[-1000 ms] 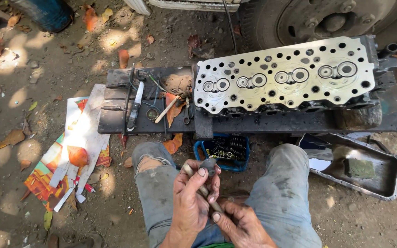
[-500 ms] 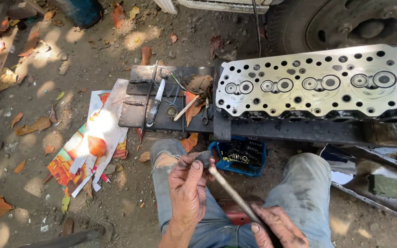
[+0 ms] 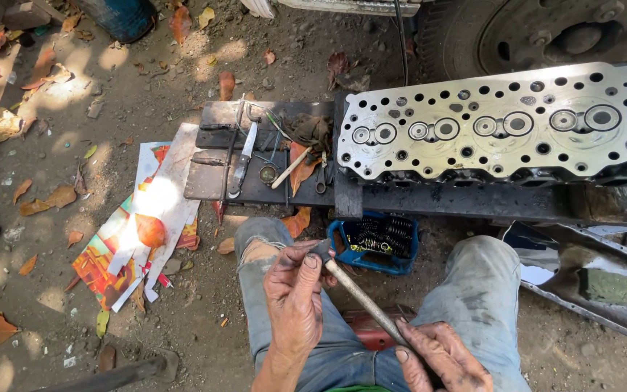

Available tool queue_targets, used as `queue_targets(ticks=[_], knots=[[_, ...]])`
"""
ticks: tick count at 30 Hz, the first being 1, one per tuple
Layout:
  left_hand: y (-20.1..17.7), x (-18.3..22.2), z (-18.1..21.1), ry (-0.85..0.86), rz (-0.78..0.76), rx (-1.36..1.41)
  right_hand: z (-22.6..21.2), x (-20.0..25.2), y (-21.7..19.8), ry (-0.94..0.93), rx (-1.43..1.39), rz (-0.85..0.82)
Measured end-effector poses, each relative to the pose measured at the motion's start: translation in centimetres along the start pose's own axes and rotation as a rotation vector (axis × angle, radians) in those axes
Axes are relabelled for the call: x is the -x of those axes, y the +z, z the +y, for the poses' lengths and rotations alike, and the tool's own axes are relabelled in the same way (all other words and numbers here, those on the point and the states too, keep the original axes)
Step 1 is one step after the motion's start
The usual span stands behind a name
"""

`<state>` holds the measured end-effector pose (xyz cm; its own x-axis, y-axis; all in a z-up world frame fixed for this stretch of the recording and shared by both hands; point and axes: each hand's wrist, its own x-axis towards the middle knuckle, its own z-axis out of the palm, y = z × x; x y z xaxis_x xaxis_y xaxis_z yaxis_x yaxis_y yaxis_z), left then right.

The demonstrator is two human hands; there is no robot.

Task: Cleaning and lapping valves on a diesel engine cylinder head.

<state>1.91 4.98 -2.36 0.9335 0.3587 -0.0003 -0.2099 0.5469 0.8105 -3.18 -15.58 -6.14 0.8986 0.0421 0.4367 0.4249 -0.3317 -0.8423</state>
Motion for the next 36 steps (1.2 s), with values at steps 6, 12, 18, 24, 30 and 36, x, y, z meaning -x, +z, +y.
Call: queue_targets(ticks=[6, 12, 18, 24, 30, 36], knots=[[0.6, 0.5, 0.8, 0.17, -0.089, -0.318, 0.2, 0.7, -0.5, 0.04, -0.097, -0.009], [1.4, 1.8, -0.2, 0.251, -0.068, -0.284, 2.3, 3.4, -2.1, 0.364, -0.425, -0.101], [1.0, 0.8, -1.3, 0.236, -0.147, -0.041, 1.3, 1.9, 0.0, -0.023, 0.049, 0.038], [2.4, -0.5, 0.6, 0.277, -0.235, -0.284, 4.5, 4.3, 1.6, 0.271, -0.309, 0.009], [4.8, 0.3, 0.4, 0.028, -0.309, 0.282, 6.5, 3.6, 3.9, 0.117, -0.812, 0.023], [5.8, 1.7, 2.1, -0.212, -0.281, 0.048, 3.7, 1.9, 3.7, 0.236, -0.595, -0.18]])
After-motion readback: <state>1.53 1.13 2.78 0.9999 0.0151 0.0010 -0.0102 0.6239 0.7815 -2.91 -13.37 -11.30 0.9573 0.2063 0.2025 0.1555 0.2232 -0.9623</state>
